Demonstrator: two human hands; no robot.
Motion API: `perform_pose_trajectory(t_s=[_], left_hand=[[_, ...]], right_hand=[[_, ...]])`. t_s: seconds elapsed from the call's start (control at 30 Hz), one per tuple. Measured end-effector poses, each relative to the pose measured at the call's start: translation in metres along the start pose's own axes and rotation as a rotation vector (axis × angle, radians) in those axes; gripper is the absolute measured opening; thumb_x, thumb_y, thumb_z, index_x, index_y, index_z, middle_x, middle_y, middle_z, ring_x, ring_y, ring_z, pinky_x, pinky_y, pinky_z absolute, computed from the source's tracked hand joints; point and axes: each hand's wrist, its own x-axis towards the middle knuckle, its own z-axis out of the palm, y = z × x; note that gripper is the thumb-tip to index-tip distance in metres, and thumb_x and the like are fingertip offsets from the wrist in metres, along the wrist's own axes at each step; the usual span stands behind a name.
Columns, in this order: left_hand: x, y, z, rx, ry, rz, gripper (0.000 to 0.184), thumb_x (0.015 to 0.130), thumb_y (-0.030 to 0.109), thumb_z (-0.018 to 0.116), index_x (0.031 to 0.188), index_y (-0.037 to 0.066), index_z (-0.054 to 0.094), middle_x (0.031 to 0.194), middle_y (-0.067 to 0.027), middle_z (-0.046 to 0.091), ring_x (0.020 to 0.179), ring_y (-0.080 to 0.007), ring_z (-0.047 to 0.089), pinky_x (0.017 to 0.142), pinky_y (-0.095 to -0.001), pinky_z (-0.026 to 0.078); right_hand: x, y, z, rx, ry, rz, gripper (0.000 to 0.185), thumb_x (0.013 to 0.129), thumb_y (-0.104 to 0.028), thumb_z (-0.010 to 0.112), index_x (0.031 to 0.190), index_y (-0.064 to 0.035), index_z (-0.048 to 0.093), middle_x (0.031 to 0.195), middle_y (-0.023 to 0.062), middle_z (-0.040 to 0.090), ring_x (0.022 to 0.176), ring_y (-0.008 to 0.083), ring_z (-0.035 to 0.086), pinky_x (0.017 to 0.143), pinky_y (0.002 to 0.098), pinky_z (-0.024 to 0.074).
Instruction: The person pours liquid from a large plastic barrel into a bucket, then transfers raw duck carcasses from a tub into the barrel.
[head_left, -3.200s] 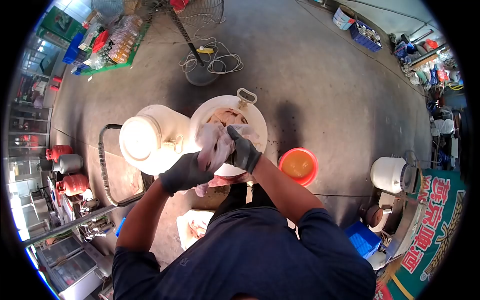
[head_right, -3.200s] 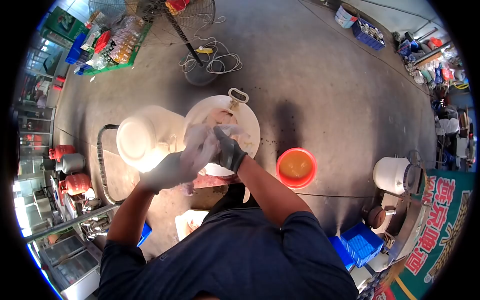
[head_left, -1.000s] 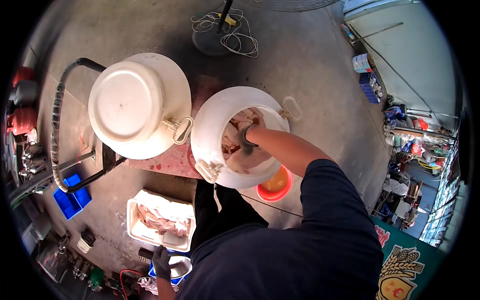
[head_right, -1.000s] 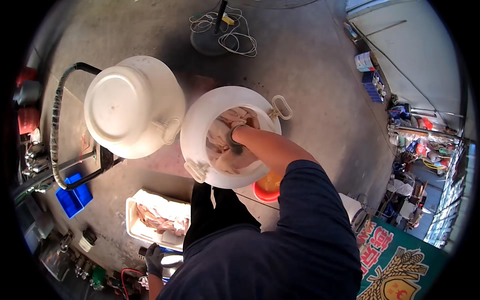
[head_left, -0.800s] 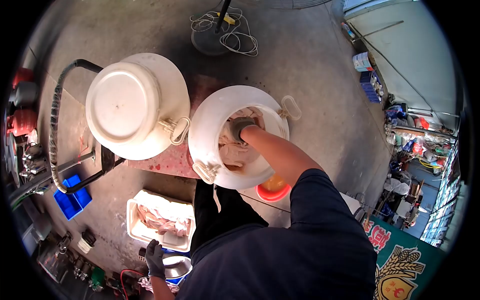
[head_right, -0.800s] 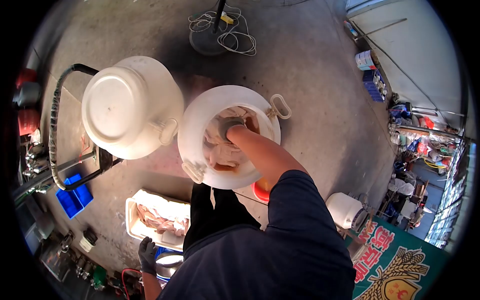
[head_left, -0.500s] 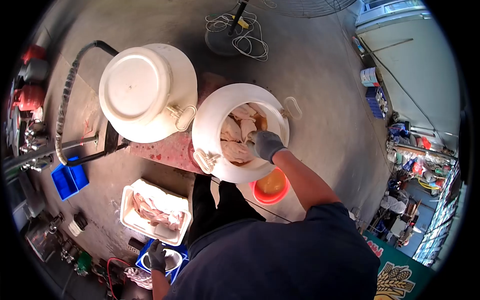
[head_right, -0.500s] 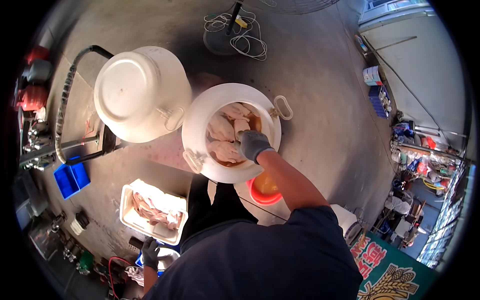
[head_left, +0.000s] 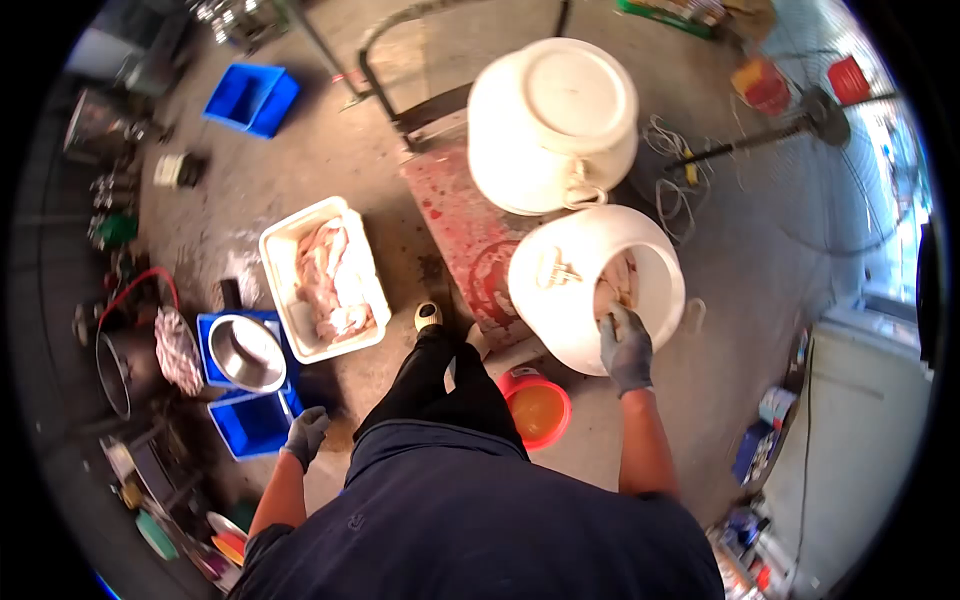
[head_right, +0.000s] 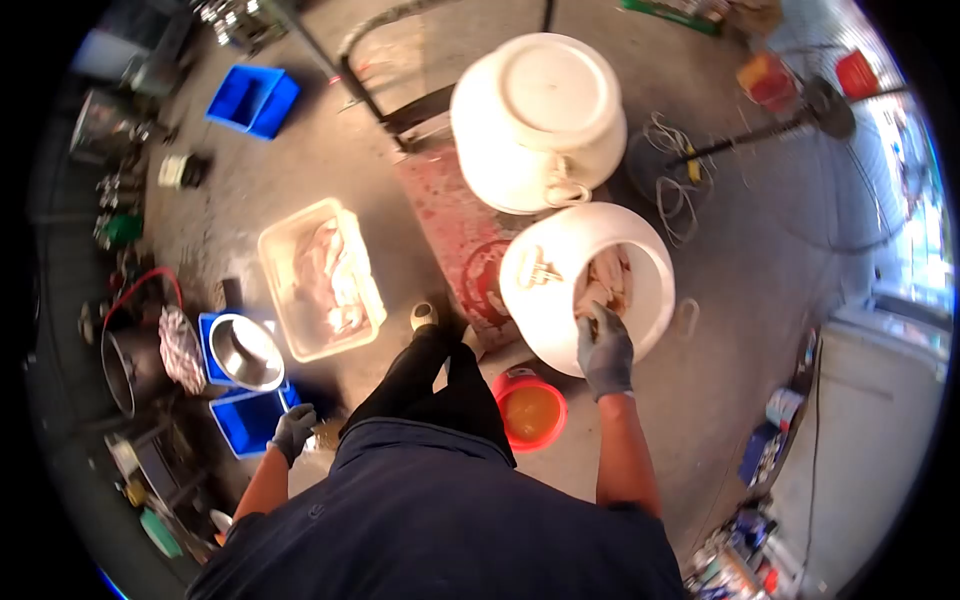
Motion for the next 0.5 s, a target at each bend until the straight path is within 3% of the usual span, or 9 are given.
perform_pose_trajectory(t_s=[0.13, 0.2, 0.23, 0.37, 0.5], left_hand=[[-0.006, -0.038, -0.018, -0.105, 0.077, -0.055, 0.045, 0.092, 0.020, 0.066, 0.132, 0.000, 0.058, 0.116, -0.0085, 0.068, 0.092, -0.0140, 0.062, 0.081, -0.0287, 0.051], [-0.007, -0.036, -0.024, -0.130, 0.127, -0.057, 0.043, 0.092, 0.016, 0.066, 0.132, 0.000, 0.058, 0.121, -0.0099, 0.067, 0.108, -0.0172, 0.062, 0.094, -0.0300, 0.048], [-0.006, -0.036, -0.027, -0.156, 0.137, -0.067, 0.043, 0.092, 0.016, 0.066, 0.132, 0.000, 0.058, 0.121, -0.0099, 0.067, 0.108, -0.0172, 0.062, 0.094, -0.0300, 0.048], [0.002, -0.019, -0.048, 0.035, 0.111, 0.046, 0.044, 0.091, 0.014, 0.065, 0.131, -0.003, 0.056, 0.124, -0.0117, 0.066, 0.110, -0.0175, 0.061, 0.096, -0.0297, 0.048], [0.021, -0.038, -0.087, -0.073, 0.102, 0.170, 0.046, 0.091, 0.014, 0.064, 0.133, -0.003, 0.055, 0.124, -0.0115, 0.066, 0.110, -0.0179, 0.062, 0.095, -0.0302, 0.049]], right_hand=[[-0.007, -0.045, 0.009, 0.195, -0.039, -0.057, 0.026, 0.089, -0.006, 0.067, 0.115, -0.0024, 0.066, 0.106, 0.0176, 0.069, 0.096, 0.0315, 0.068, 0.085, 0.0380, 0.0536], [-0.015, -0.062, 0.021, 0.332, -0.259, -0.011, 0.027, 0.090, -0.006, 0.067, 0.116, -0.0018, 0.066, 0.105, 0.0175, 0.070, 0.097, 0.0299, 0.068, 0.087, 0.0357, 0.0535], [-0.018, -0.073, 0.028, 0.338, -0.379, 0.053, 0.026, 0.090, -0.008, 0.067, 0.114, -0.0014, 0.068, 0.106, 0.0183, 0.070, 0.097, 0.0303, 0.069, 0.088, 0.0357, 0.0537], [-0.021, -0.130, 0.060, -0.076, -0.662, -0.258, 0.031, 0.089, -0.022, 0.063, 0.114, -0.0042, 0.069, 0.109, 0.0198, 0.069, 0.101, 0.0364, 0.066, 0.090, 0.0430, 0.0522], [-0.027, -0.196, 0.109, -0.107, -0.846, -0.257, 0.030, 0.089, -0.022, 0.064, 0.113, -0.0039, 0.069, 0.108, 0.0200, 0.070, 0.101, 0.0347, 0.067, 0.090, 0.0412, 0.0526]])
